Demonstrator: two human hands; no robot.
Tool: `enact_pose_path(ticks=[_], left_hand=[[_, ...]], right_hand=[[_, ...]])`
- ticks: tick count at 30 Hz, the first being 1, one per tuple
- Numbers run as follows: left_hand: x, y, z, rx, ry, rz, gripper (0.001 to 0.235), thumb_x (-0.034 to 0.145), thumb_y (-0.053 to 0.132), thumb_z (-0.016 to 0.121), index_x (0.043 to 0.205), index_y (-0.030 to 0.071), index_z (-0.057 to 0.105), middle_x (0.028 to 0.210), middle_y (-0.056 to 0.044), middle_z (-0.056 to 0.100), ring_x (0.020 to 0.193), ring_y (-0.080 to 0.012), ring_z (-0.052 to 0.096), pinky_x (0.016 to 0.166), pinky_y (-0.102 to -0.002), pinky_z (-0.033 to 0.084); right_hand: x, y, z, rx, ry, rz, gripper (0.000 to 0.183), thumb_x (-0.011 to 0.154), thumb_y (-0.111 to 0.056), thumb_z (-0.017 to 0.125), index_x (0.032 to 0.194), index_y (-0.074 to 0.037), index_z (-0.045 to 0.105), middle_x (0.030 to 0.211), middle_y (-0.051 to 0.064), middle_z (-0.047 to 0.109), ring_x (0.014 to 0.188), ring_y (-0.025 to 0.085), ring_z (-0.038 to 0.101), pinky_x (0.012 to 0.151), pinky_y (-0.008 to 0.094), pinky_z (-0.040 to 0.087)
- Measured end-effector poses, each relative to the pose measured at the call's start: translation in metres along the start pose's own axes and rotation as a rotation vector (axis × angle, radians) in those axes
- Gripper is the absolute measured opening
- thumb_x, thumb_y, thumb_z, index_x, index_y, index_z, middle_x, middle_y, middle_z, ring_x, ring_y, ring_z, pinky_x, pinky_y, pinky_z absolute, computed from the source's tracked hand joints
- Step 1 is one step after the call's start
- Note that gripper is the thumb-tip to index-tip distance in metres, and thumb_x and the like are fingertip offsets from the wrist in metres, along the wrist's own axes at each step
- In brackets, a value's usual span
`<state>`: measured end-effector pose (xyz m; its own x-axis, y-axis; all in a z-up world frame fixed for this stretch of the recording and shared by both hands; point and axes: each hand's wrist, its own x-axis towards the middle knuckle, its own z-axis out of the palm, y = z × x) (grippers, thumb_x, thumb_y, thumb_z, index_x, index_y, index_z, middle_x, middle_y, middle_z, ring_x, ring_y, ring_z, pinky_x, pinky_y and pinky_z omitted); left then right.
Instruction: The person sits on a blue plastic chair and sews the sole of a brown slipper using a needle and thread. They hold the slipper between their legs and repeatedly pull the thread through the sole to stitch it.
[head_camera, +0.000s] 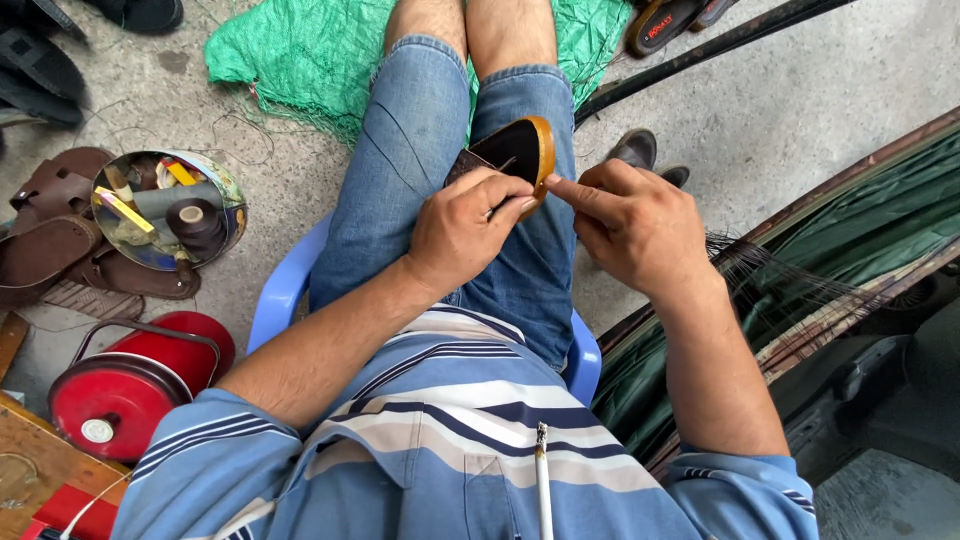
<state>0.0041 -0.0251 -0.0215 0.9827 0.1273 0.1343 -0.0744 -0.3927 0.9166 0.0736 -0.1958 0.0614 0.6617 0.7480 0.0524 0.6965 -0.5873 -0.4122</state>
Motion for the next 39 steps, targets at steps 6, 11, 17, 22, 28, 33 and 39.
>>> enact_pose_path(ticks=[6, 11, 17, 22, 28, 33, 39], left_hand=[[0.005, 0.005, 0.019, -0.039, 0.029, -0.091, 0.008, 0.082, 0.019, 0.065, 0.09, 0.02, 0.067, 0.08, 0.002, 0.062, 0.077, -0.0178, 0.064, 0.065, -0.029, 0.053], [0.01, -0.001, 0.021, -0.106, -0.009, -0.094, 0.008, 0.078, 0.016, 0.067, 0.086, 0.017, 0.068, 0.079, 0.001, 0.062, 0.076, -0.0207, 0.064, 0.065, -0.031, 0.053], [0.018, 0.005, 0.005, 0.053, -0.141, -0.046, 0.009, 0.082, 0.024, 0.063, 0.089, 0.022, 0.069, 0.081, 0.005, 0.063, 0.072, -0.0173, 0.064, 0.06, -0.029, 0.053], [0.047, 0.019, -0.065, 0.438, -0.482, 0.126, 0.011, 0.076, 0.027, 0.06, 0.074, 0.018, 0.067, 0.085, -0.001, 0.062, 0.066, -0.0305, 0.061, 0.061, -0.039, 0.047], [0.043, 0.028, -0.036, -0.822, -0.493, -0.41, 0.013, 0.081, 0.009, 0.064, 0.094, 0.006, 0.064, 0.091, -0.004, 0.064, 0.071, -0.0068, 0.059, 0.056, -0.016, 0.05], [0.049, 0.022, -0.037, 0.258, -0.343, 0.041, 0.023, 0.088, 0.017, 0.055, 0.11, 0.016, 0.049, 0.086, -0.002, 0.061, 0.067, -0.022, 0.065, 0.051, -0.036, 0.053], [0.058, 0.036, -0.036, -0.045, -0.561, -0.073, 0.043, 0.077, 0.003, 0.048, 0.119, 0.013, 0.051, 0.088, -0.015, 0.06, 0.08, -0.036, 0.064, 0.071, -0.047, 0.053]], right_hand=[[0.005, -0.019, -0.006, -0.418, -0.149, 0.154, 0.032, 0.072, -0.014, 0.065, 0.1, -0.029, 0.071, 0.078, -0.003, 0.061, 0.063, 0.015, 0.061, 0.057, 0.027, 0.053], [-0.016, 0.029, 0.022, -0.054, 0.05, 0.079, 0.017, 0.078, -0.018, 0.067, 0.093, -0.023, 0.07, 0.087, -0.007, 0.062, 0.072, 0.021, 0.063, 0.062, 0.031, 0.051], [-0.003, 0.008, 0.016, -0.111, 0.066, 0.08, 0.016, 0.075, -0.012, 0.071, 0.09, -0.019, 0.073, 0.085, 0.0, 0.066, 0.072, 0.023, 0.064, 0.061, 0.033, 0.053], [-0.004, 0.001, 0.005, 0.064, 0.028, 0.138, 0.017, 0.078, -0.009, 0.067, 0.093, -0.016, 0.071, 0.086, 0.001, 0.065, 0.075, 0.025, 0.064, 0.061, 0.034, 0.05], [0.0, -0.001, 0.001, 0.15, -0.003, 0.186, 0.018, 0.078, -0.011, 0.066, 0.095, -0.015, 0.071, 0.085, 0.003, 0.066, 0.075, 0.027, 0.064, 0.06, 0.036, 0.051], [-0.004, -0.003, 0.002, 0.154, -0.009, 0.185, 0.017, 0.081, -0.012, 0.065, 0.097, -0.014, 0.07, 0.085, 0.005, 0.065, 0.075, 0.03, 0.063, 0.059, 0.039, 0.05], [-0.006, -0.007, -0.009, 0.057, 0.031, 0.122, 0.021, 0.079, -0.011, 0.065, 0.1, -0.016, 0.068, 0.088, 0.004, 0.064, 0.077, 0.028, 0.063, 0.06, 0.038, 0.05]])
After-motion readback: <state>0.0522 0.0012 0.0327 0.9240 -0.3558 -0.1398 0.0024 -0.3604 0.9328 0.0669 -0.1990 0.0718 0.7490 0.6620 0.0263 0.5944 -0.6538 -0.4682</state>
